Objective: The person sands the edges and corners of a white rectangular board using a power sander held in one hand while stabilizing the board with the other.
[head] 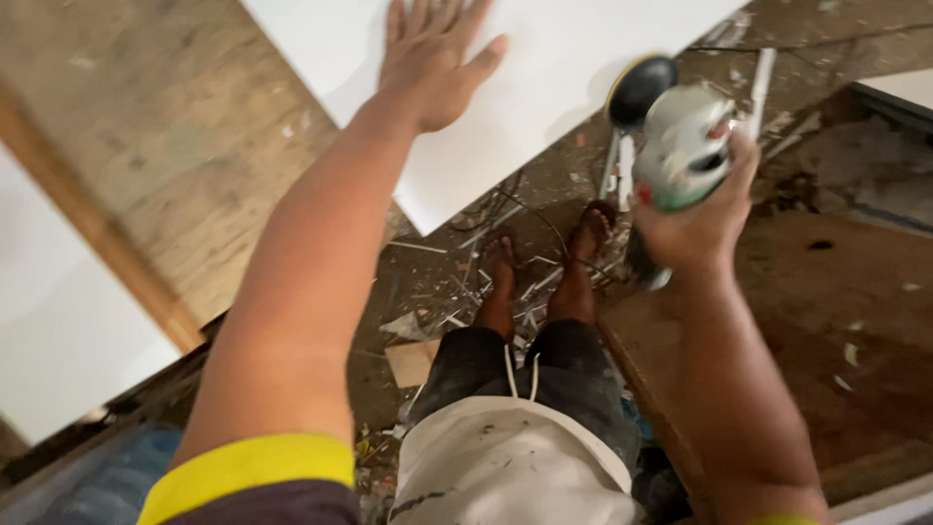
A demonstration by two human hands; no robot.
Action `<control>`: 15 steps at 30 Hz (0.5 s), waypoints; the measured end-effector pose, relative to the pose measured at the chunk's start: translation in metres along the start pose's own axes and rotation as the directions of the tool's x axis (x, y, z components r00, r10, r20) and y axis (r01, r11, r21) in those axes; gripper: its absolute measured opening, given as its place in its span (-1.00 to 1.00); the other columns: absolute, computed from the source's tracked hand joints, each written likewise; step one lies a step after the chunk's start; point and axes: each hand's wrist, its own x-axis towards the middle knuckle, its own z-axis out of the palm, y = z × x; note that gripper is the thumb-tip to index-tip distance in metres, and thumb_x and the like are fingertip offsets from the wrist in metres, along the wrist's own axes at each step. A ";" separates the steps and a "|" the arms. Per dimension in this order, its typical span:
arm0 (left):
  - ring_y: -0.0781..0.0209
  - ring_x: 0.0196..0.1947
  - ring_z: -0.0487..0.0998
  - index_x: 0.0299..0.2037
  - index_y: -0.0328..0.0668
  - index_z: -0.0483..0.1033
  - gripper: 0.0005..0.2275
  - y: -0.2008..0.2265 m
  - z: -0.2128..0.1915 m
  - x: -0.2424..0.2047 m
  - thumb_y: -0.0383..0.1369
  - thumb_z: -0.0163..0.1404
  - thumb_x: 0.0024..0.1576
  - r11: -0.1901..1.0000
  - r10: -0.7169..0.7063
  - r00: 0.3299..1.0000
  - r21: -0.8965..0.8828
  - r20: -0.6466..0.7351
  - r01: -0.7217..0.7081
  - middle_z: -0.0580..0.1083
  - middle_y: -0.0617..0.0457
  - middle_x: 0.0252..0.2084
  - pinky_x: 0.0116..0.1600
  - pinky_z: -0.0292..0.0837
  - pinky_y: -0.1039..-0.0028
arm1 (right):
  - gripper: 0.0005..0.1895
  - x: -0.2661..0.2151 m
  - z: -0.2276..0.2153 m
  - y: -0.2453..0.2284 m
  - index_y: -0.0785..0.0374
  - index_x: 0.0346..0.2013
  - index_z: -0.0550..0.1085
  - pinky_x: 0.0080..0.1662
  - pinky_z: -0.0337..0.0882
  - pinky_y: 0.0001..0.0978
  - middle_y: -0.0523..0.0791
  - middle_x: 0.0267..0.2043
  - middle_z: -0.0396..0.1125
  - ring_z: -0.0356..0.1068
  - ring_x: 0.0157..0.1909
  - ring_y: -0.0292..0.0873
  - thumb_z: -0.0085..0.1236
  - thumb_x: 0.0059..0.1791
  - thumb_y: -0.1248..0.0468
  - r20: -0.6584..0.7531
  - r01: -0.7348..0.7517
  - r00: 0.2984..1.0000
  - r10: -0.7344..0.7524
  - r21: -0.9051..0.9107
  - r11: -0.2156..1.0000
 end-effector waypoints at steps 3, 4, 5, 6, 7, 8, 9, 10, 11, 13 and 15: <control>-0.25 0.82 -0.34 0.81 0.30 -0.15 -0.25 -0.001 0.001 0.003 0.31 -0.60 0.45 1.000 -0.014 1.000 -0.003 0.008 0.014 -0.11 -0.17 0.88 0.71 -0.67 -0.17 | 0.05 -0.044 0.030 -0.039 0.16 0.57 0.16 0.09 0.70 -0.15 0.21 0.42 0.43 0.59 0.26 0.17 0.64 -0.07 0.33 0.047 -0.036 0.998 0.034 0.043 0.998; -0.22 0.83 -0.31 0.81 0.30 -0.11 -0.25 -0.001 0.002 0.006 0.31 -0.59 0.44 1.000 -0.006 1.000 0.006 0.003 0.006 -0.09 -0.13 0.88 0.72 -0.62 -0.17 | -0.04 -0.058 0.039 -0.061 0.11 0.51 0.23 0.09 0.64 -0.28 0.12 0.41 0.40 0.55 0.23 0.03 0.60 -0.08 0.30 0.101 -0.175 0.981 0.164 0.105 0.979; -0.22 0.83 -0.31 0.81 0.30 -0.11 -0.25 -0.001 0.002 0.006 0.31 -0.59 0.44 1.000 -0.014 1.000 0.007 -0.002 0.014 -0.09 -0.13 0.88 0.72 -0.62 -0.17 | -0.04 -0.078 0.055 -0.066 0.11 0.51 0.23 0.09 0.64 -0.28 0.12 0.41 0.40 0.55 0.23 0.03 0.60 -0.08 0.30 0.107 -0.170 0.982 0.158 0.110 0.979; -0.16 0.83 -0.37 0.82 0.31 -0.14 -0.25 -0.001 0.001 0.006 0.30 -0.58 0.45 1.000 -0.014 1.000 -0.008 0.011 0.014 -0.15 -0.07 0.89 0.74 -0.64 -0.15 | -0.03 -0.099 0.070 -0.071 0.01 0.50 0.28 0.00 0.64 -0.30 0.03 0.34 0.47 0.58 0.16 -0.02 0.59 -0.13 0.34 0.191 -0.337 0.934 0.303 0.188 0.922; -0.11 0.84 -0.42 0.83 0.32 -0.17 -0.26 -0.001 0.000 0.006 0.29 -0.58 0.46 1.000 -0.013 1.000 -0.022 0.023 0.013 -0.21 -0.01 0.90 0.75 -0.66 -0.12 | 0.00 -0.118 0.085 -0.075 -0.09 0.49 0.32 -0.08 0.64 -0.32 -0.06 0.26 0.55 0.61 0.09 -0.07 0.59 -0.18 0.37 0.286 -0.496 0.858 0.426 0.247 0.832; -0.11 0.84 -0.42 0.83 0.32 -0.17 -0.26 -0.002 0.003 0.007 0.29 -0.58 0.46 1.000 -0.020 1.000 -0.020 0.017 0.020 -0.21 -0.01 0.90 0.75 -0.66 -0.12 | 0.00 -0.119 0.087 -0.096 -0.09 0.49 0.32 -0.08 0.64 -0.32 -0.06 0.26 0.55 0.61 0.09 -0.07 0.59 -0.18 0.37 0.292 -0.492 0.859 0.420 0.250 0.834; -0.10 0.83 -0.46 0.83 0.33 -0.21 -0.28 -0.003 0.005 0.008 0.28 -0.58 0.48 1.000 -0.014 1.000 -0.014 0.018 0.014 -0.25 0.01 0.89 0.77 -0.69 -0.12 | -0.11 -0.119 0.089 -0.118 -0.19 0.40 0.44 0.04 0.57 -0.37 -0.23 0.25 0.59 0.61 0.15 -0.17 0.59 -0.20 0.28 0.478 -0.551 0.723 0.499 -0.036 0.833; -0.10 0.83 -0.50 0.83 0.34 -0.25 -0.30 -0.004 0.008 0.009 0.26 -0.59 0.50 1.000 -0.008 1.000 -0.008 0.019 0.008 -0.28 0.03 0.89 0.78 -0.73 -0.12 | -0.21 -0.120 0.090 -0.139 -0.30 0.30 0.55 0.15 0.50 -0.41 -0.40 0.24 0.64 0.60 0.21 -0.26 0.58 -0.22 0.18 0.598 -0.517 0.538 0.594 -0.322 0.793; -0.10 0.83 -0.50 0.83 0.34 -0.25 -0.30 -0.007 0.011 0.010 0.26 -0.59 0.50 1.000 -0.010 1.000 -0.006 0.016 0.010 -0.28 0.03 0.89 0.78 -0.73 -0.12 | -0.21 -0.143 0.103 -0.124 -0.30 0.30 0.55 0.15 0.50 -0.41 -0.40 0.24 0.64 0.60 0.21 -0.26 0.58 -0.22 0.18 0.600 -0.514 0.540 0.590 -0.320 0.796; -0.05 0.83 -0.53 0.83 0.40 -0.28 -0.33 -0.011 0.017 0.015 0.26 -0.59 0.53 0.999 0.020 1.000 0.027 -0.003 -0.020 -0.33 0.07 0.88 0.84 -0.70 -0.12 | -0.02 -0.188 0.128 -0.092 0.40 0.57 0.28 -0.20 0.62 0.10 0.18 0.12 0.53 0.56 -0.02 0.23 0.45 -0.13 0.38 0.495 0.374 0.779 -0.384 0.124 0.919; -0.08 0.83 -0.48 0.83 0.36 -0.26 -0.30 -0.006 0.011 0.013 0.27 -0.60 0.51 1.000 0.014 1.000 0.026 -0.003 -0.014 -0.27 0.02 0.89 0.80 -0.68 -0.11 | 0.00 -0.191 0.124 -0.101 0.30 0.57 0.28 -0.04 0.59 0.15 0.12 0.17 0.48 0.53 0.07 0.28 0.47 -0.16 0.31 0.601 0.357 0.730 -0.326 0.071 0.931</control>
